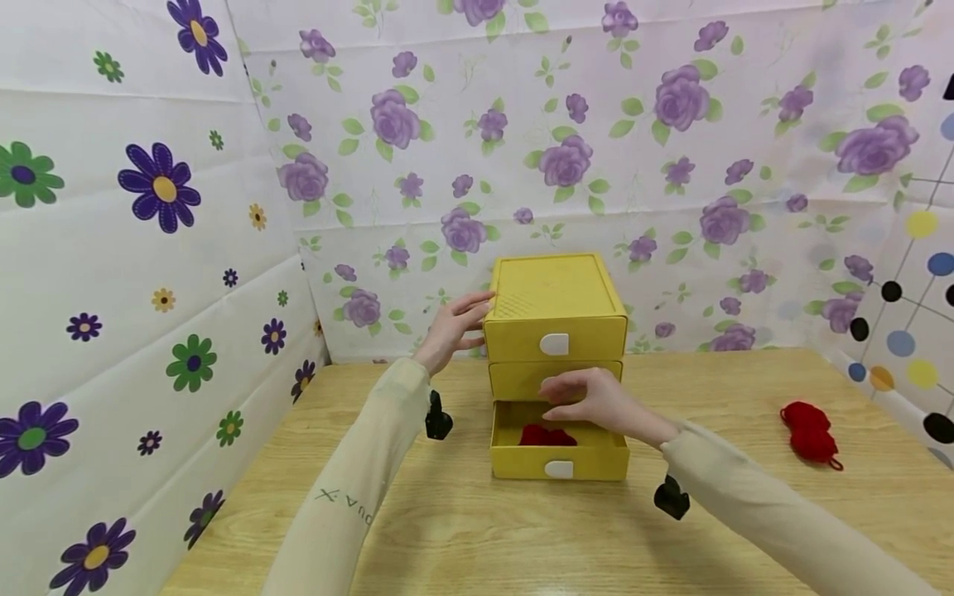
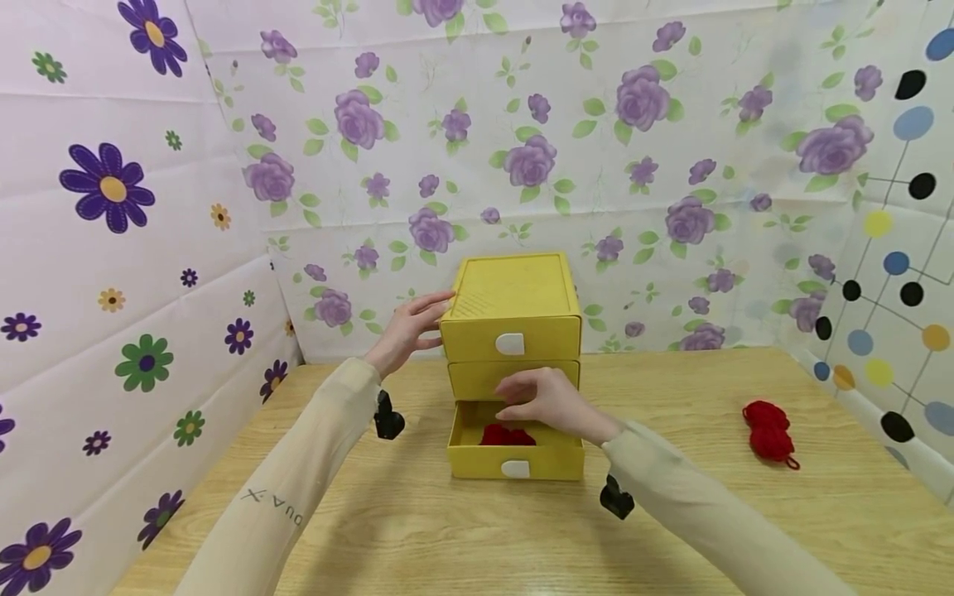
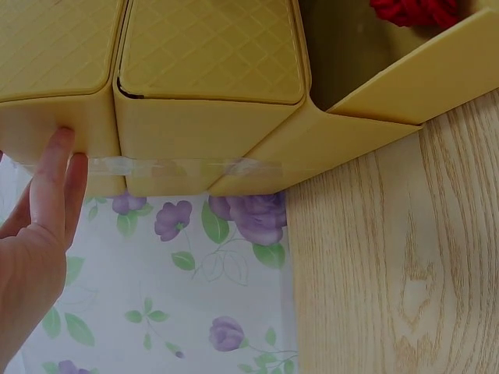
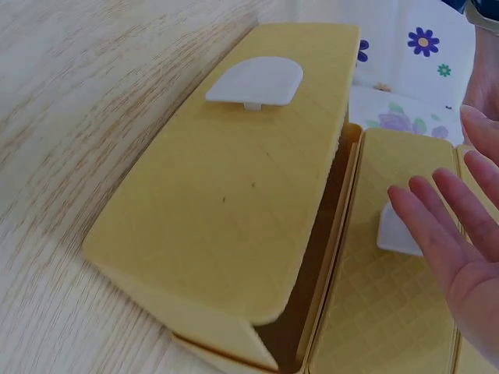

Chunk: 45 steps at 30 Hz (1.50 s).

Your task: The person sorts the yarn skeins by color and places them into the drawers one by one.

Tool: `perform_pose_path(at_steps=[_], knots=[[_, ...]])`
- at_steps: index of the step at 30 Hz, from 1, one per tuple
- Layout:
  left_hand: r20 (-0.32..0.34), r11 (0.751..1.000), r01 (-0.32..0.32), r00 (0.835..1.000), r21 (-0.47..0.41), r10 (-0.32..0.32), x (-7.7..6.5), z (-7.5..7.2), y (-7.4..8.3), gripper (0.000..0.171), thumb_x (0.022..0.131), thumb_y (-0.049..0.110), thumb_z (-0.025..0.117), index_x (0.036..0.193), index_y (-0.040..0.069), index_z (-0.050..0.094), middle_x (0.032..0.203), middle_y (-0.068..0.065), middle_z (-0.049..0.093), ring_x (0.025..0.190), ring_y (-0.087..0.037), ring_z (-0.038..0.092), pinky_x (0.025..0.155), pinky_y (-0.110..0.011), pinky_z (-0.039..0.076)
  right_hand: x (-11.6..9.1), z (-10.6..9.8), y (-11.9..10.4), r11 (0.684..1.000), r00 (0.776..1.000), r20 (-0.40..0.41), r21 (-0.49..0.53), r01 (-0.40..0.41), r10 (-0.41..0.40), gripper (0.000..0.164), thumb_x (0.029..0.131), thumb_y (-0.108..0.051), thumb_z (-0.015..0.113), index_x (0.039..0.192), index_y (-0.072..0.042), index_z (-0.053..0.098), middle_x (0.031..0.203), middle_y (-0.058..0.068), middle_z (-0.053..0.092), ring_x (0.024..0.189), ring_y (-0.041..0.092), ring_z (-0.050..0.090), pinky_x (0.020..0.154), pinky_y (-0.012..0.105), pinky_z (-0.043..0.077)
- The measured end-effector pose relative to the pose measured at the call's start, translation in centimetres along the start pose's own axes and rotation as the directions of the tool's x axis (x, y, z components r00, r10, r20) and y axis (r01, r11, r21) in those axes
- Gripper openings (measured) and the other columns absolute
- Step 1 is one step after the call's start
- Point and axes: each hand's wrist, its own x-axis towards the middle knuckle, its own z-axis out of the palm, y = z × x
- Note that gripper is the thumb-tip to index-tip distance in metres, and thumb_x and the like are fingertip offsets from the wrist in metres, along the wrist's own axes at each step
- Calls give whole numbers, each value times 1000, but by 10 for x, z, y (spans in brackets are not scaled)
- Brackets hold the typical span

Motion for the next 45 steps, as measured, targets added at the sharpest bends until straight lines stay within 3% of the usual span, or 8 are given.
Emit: perform_pose_path(at_steps=[5,12,17,22,34,40,45], knots=[[-2,1000,0,1000,1,0,-1,0,0,37,90,27,58,126,17,55,121,-5,51,97,-27,54,77,-38,48,-11,-9,-1,998,999,-27,50,-27,28,31,76,-10,74,104,0,67,98,12,65,86,26,61,73,35,49],[-1,1000,6,1000,4,-6,-3,0,0,37,91,26,58,126,18,55,122,-4,50,98,-26,53,78,-39,48,-31,-29,0,973,992,-6,194,-125,129,31,80,-7,69,106,8,61,95,19,63,78,28,62,61,39,52],[-11,1000,-1,1000,1,1,-3,1,1,37,91,26,58,126,17,55,121,-4,51,97,-26,53,77,-38,48,-44,-44,0,978,993,-18,175,-110,115,34,82,-11,68,108,9,60,95,20,63,79,30,63,60,38,52],[-10,1000,5,1000,1,-5,-3,1,2,37,91,26,58,127,17,55,121,-4,51,97,-26,53,77,-38,48,-57,-58,0,976,993,-51,196,-97,109,32,84,-6,65,109,12,58,93,20,63,78,30,63,57,41,52],[2,1000,14,1000,2,-14,-3,1,2,39,91,27,58,128,18,54,123,-5,49,98,-26,52,79,-39,47,-99,-98,-4,972,970,-133,150,-182,203,35,85,-9,64,115,6,56,98,19,63,78,26,64,56,39,52],[-5,1000,8,1000,-3,-8,-2,2,2,37,91,26,58,126,18,55,122,-4,51,96,-25,53,77,-38,48,-121,-121,5,973,951,-206,51,-227,232,37,86,-13,64,118,4,55,101,18,62,81,22,63,60,37,52],[-8,1000,7,1000,0,-7,-1,1,1,37,90,27,58,126,18,56,122,-3,51,95,-25,53,77,-38,49,-138,-135,18,963,928,-273,-18,-267,252,37,86,-15,65,117,3,57,99,3,64,80,16,63,61,33,52]])
